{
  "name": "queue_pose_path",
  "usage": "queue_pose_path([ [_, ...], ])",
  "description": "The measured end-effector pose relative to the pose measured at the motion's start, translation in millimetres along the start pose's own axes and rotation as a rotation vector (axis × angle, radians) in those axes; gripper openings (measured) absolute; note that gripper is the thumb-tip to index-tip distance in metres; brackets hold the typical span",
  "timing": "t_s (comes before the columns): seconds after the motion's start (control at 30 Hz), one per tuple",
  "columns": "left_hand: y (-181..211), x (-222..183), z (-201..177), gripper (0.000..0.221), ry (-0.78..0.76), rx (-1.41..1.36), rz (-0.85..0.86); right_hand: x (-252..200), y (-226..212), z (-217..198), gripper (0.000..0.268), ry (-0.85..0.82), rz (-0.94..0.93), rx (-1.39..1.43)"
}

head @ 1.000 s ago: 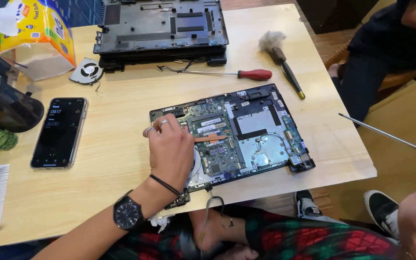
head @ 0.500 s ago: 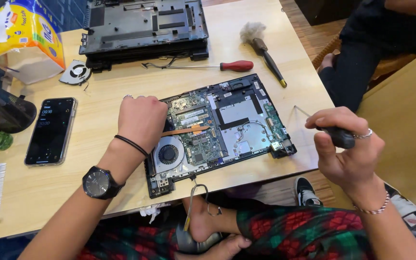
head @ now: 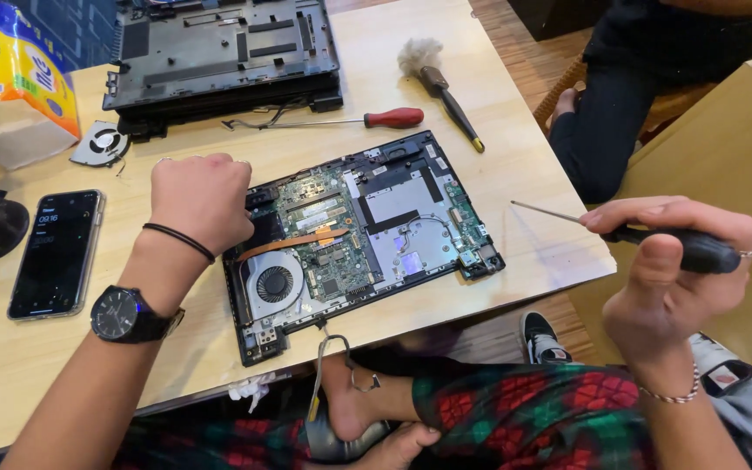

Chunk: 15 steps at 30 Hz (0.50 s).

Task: Repairing and cleaning the internal components of a laptop using a screwdriver and a brush

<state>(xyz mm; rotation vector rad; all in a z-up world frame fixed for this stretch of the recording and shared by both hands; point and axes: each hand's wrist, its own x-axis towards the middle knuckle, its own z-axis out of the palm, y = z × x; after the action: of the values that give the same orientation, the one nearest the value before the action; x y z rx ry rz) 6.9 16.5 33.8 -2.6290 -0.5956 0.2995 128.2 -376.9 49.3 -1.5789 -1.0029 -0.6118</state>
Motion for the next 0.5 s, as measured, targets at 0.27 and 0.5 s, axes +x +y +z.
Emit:
queue_pose_path([
  [0.27,-4.5,3.2,-3.3,0.007,-0.068,-0.207,0.018,-8.3,-10.3,2.0,0.041,0.023,0.006,0.008],
  [0.5,-29.1,0.8,1.6,0.039,-0.096,-0.467,-0.007,-47.2,26.3,-14.1,0.045,0.07,-0.021,0.047],
])
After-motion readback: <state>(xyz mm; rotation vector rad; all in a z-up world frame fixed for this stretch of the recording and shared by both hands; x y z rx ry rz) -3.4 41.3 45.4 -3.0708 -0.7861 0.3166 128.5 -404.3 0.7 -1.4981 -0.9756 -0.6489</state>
